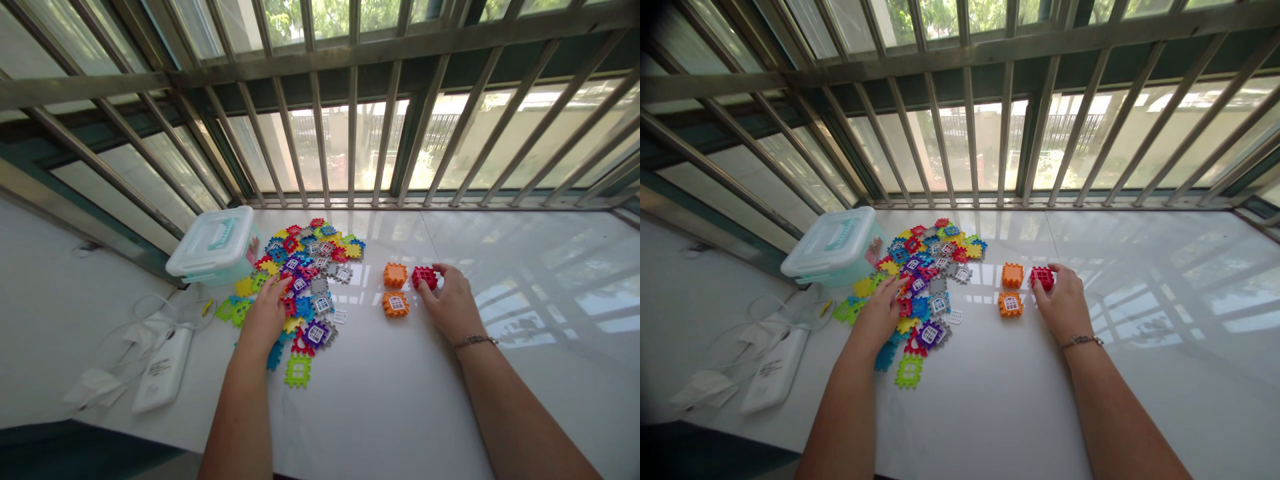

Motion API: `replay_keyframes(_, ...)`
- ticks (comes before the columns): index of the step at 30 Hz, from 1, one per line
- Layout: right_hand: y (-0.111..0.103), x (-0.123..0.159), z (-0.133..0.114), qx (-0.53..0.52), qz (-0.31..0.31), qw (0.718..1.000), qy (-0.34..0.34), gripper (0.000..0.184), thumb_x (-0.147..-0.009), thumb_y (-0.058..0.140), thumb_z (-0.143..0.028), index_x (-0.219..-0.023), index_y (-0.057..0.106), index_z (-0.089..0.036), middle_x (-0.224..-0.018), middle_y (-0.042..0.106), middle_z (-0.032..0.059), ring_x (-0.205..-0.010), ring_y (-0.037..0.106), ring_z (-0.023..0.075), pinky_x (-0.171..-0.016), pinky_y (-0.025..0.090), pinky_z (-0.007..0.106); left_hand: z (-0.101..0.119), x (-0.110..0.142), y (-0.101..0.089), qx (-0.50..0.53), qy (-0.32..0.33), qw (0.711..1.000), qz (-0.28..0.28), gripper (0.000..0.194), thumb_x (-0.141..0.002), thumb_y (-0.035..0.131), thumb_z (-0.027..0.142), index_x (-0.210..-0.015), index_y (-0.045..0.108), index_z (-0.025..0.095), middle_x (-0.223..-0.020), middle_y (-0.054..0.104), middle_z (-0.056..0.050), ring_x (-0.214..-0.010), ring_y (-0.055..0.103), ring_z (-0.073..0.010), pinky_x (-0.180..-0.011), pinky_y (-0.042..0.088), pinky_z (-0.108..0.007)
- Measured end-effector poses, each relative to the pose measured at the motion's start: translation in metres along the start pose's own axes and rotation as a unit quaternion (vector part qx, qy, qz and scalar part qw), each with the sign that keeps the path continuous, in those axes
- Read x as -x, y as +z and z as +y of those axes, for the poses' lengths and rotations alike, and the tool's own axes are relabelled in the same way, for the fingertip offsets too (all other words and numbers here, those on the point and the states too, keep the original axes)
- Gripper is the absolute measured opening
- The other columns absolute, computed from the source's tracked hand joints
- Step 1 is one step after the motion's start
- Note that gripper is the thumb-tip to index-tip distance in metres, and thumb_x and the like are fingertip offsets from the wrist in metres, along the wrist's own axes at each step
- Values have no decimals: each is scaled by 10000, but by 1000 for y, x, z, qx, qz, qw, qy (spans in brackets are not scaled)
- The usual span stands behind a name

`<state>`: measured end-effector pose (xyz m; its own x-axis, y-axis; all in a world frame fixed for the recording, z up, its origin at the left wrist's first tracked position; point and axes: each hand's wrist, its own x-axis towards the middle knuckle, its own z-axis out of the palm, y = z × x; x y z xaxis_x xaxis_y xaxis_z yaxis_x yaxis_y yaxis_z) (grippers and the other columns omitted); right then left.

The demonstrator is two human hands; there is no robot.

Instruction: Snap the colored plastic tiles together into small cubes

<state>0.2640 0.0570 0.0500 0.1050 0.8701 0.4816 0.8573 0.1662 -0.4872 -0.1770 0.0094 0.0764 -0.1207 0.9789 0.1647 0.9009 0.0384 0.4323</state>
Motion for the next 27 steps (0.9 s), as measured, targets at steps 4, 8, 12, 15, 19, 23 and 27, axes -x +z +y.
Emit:
replay_keyframes(4, 0, 0, 0, -2, 2, 1000, -2, 499, -955, 646, -492, -1338, 603, -175, -1273, 696, 211, -1220, 640, 392, -1128, 500, 584, 1, 2, 6, -50, -18, 996, -74, 685, -938, 497, 18, -1523, 705, 308, -1761, 457, -94, -1467, 627, -333, -1245, 516, -490)
replay_keyframes(8, 0, 0, 0, -3, 5, 1000, -4, 504, -960, 638, -505, -1338, 605, -174, -1266, 696, 207, -1207, 640, 388, -1120, 506, 581, -2, 2, 10, -38, -7, 998, -58, 651, -934, 498, 27, -1502, 711, 261, -1743, 474, -132, -1463, 631, -340, -1249, 511, -506)
replay_keyframes(12, 0, 0, -1, -4, 10, 1000, -4, 508, -974, 625, -539, -1332, 614, -179, -1256, 698, 203, -1202, 636, 386, -1112, 507, 581, -9, 1, 11, 8, 15, 999, -32, 505, -993, 515, 131, -1433, 741, 232, -1672, 545, -166, -1480, 611, -343, -1266, 485, -541)
replay_keyframes(15, 0, 0, -2, -4, 11, 1000, -5, 511, -980, 620, -555, -1328, 619, -181, -1248, 701, 201, -1197, 636, 386, -1108, 509, 583, -11, 1, 10, 35, 24, 999, -24, 383, -1056, 584, 354, -1379, 752, 236, -1613, 588, -168, -1479, 604, -340, -1270, 472, -543)
replay_keyframes(19, -1, 0, -2, -6, 8, 1000, -1, 513, -979, 624, -551, -1333, 618, -180, -1257, 700, 202, -1203, 636, 385, -1109, 507, 578, -9, 1, 6, 51, 28, 997, -40, 469, -986, 723, 539, -1344, 760, 239, -1602, 589, -143, -1424, 641, -348, -1244, 494, -521)
replay_keyframes(23, -1, 0, -2, -6, 7, 1000, -4, 506, -976, 622, -537, -1334, 616, -178, -1271, 699, 206, -1214, 638, 385, -1115, 506, 575, -7, 0, 4, 45, 24, 998, -39, 429, -1011, 696, 512, -1323, 785, 232, -1576, 627, -129, -1348, 692, -340, -1213, 523, -509)
replay_keyframes(27, 0, 0, -1, -2, 6, 1000, -4, 501, -960, 636, -514, -1324, 615, -171, -1260, 704, 206, -1202, 645, 386, -1117, 509, 579, -8, 0, 3, 34, 22, 998, -41, 491, -1043, 632, 570, -1340, 797, 215, -1592, 629, -140, -1368, 681, -351, -1218, 516, -510)
